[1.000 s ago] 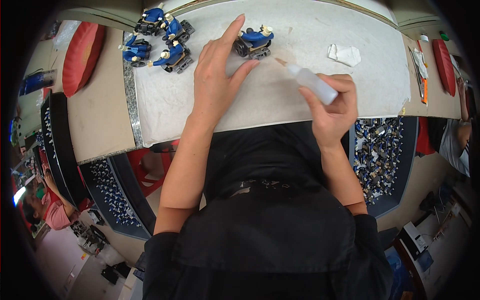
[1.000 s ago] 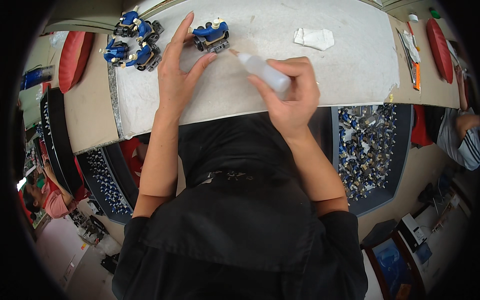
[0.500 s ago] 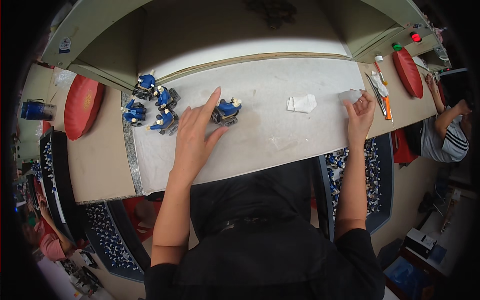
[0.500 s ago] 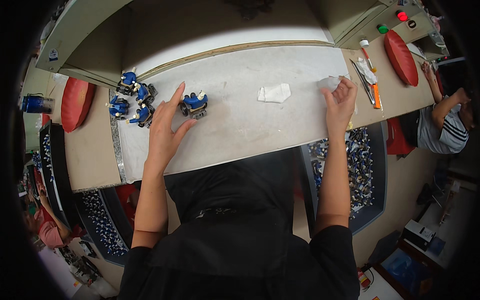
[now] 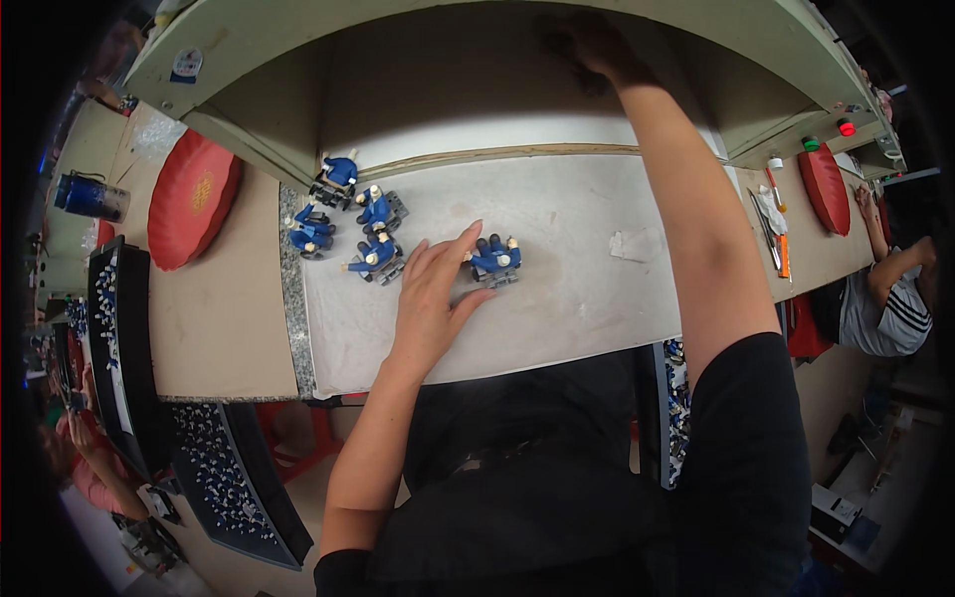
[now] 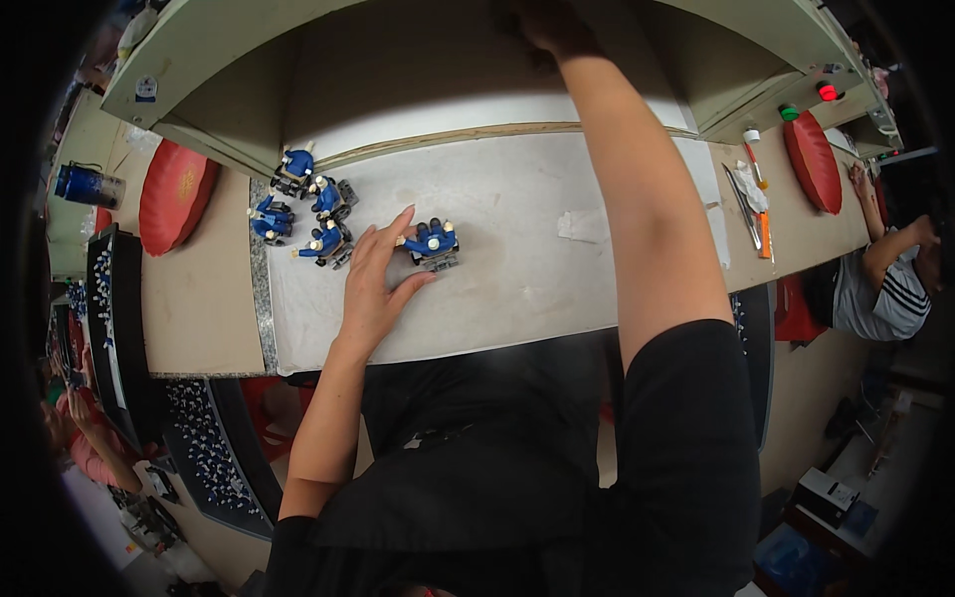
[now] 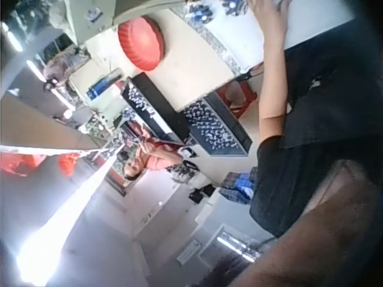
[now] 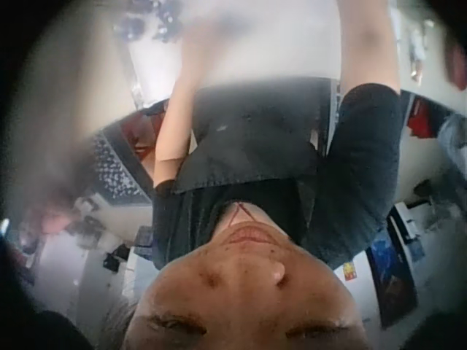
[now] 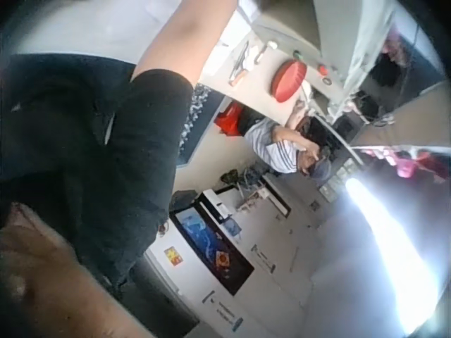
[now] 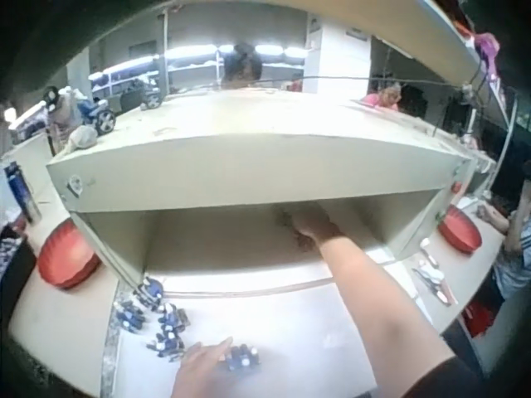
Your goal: The person assembles toy figurines by applying glue from a squeeze bottle, attaching components by hand, and placing the assembled figurines on the table and into a tray.
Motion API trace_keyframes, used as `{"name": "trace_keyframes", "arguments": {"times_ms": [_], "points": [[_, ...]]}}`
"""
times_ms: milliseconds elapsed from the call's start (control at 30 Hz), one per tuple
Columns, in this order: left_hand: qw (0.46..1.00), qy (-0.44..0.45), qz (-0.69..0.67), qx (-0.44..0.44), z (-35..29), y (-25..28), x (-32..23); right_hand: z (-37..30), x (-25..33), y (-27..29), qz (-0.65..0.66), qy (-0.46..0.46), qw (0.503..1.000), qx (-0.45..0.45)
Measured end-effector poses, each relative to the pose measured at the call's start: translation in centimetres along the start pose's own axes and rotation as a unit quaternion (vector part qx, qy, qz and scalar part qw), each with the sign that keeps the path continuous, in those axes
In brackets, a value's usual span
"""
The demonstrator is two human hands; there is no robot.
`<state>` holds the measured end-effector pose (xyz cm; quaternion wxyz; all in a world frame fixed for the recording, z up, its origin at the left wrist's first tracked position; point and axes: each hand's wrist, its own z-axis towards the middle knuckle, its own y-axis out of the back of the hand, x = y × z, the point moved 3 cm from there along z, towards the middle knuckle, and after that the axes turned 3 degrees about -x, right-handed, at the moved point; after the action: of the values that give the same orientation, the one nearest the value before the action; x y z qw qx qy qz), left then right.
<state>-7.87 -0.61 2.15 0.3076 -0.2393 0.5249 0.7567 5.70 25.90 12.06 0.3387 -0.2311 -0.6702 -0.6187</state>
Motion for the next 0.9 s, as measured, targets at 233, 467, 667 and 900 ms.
{"name": "trace_keyframes", "arguments": {"times_ms": [233,467,667,900], "points": [[0.999,-0.025,-0.023,-0.008,0.4,0.0,0.0,-0.7,-1.8,0.3,-0.096,0.092,0.988,-0.078],[0.999,-0.023,-0.023,-0.027,0.3,-0.3,0.8,-18.2,-4.5,-0.6,0.138,0.251,0.958,-0.029],[0.999,-0.027,-0.031,-0.034,0.2,-0.5,0.8,-21.9,-3.9,-3.8,0.053,0.358,0.932,-0.021],[0.999,-0.030,-0.020,-0.040,0.0,-0.5,1.0,-22.3,-3.7,-5.8,-0.027,0.459,0.885,-0.068]]}}
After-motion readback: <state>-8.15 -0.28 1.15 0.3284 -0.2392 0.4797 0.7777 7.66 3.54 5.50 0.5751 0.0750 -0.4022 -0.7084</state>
